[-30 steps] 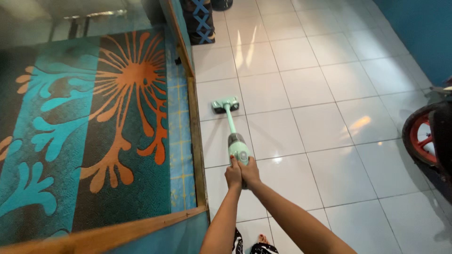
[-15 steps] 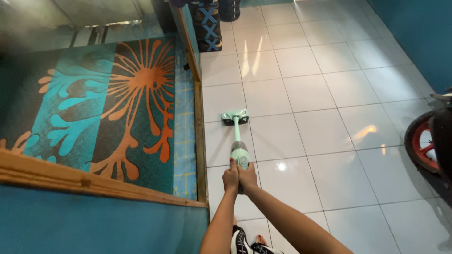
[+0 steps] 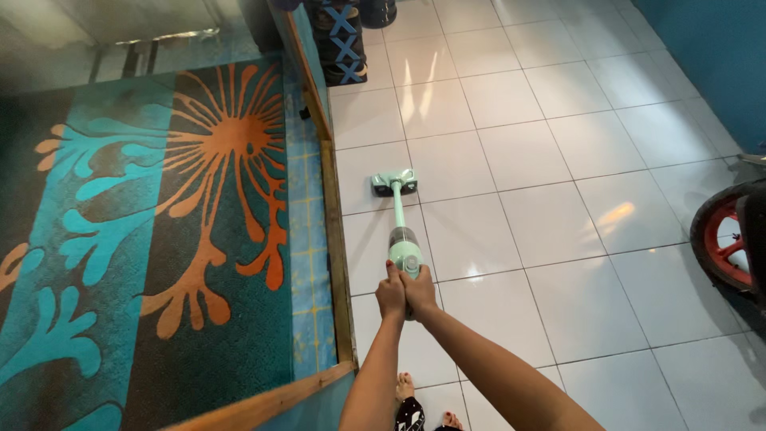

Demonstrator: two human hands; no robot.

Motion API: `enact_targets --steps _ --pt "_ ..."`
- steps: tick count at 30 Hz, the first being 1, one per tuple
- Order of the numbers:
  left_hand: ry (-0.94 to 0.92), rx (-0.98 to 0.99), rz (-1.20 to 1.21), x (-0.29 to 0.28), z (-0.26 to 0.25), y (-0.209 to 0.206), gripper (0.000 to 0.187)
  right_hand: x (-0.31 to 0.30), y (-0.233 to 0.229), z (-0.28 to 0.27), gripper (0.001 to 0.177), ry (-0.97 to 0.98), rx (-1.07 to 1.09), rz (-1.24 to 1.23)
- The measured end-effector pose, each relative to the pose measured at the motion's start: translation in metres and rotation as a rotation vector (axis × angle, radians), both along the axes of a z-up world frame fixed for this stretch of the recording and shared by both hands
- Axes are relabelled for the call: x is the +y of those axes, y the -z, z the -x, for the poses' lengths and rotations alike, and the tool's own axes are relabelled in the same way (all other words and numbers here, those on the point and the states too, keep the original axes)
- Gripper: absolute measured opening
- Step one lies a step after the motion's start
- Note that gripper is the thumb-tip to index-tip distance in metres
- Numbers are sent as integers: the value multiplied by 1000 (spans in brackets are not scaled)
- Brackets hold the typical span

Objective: The person vacuums a tiled floor by hand, moving the vacuum head across the surface while walking forward.

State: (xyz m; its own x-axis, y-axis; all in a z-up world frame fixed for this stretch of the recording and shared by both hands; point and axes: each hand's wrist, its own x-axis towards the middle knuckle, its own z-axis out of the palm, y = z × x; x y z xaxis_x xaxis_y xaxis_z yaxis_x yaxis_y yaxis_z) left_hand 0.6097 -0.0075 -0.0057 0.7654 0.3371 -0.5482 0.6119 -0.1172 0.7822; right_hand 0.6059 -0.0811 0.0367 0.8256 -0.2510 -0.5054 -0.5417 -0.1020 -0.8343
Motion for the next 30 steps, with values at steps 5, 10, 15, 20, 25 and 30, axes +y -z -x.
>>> enact_targets --steps 5,10,15,20,25,30 --pt "-8 9 10 0 -39 -7 88 -1 11 -41 58 -19 -75 -95" --pt "-17 7 31 -5 -71 -8 86 -3 1 -78 60 -21 -5 -29" --pt "3 -7 18 -3 -110 0 85 -1 9 -114 54 -16 -19 -76" --pt "-1 -10 11 -1 -146 13 83 0 24 -149 50 -34 -77 -25" --pt "-13 -37 44 -2 -173 28 84 1 29 -177 47 -40 -85 -33" --pt "-57 -50 74 -4 -190 41 83 0 30 -194 45 -58 -108 -9"
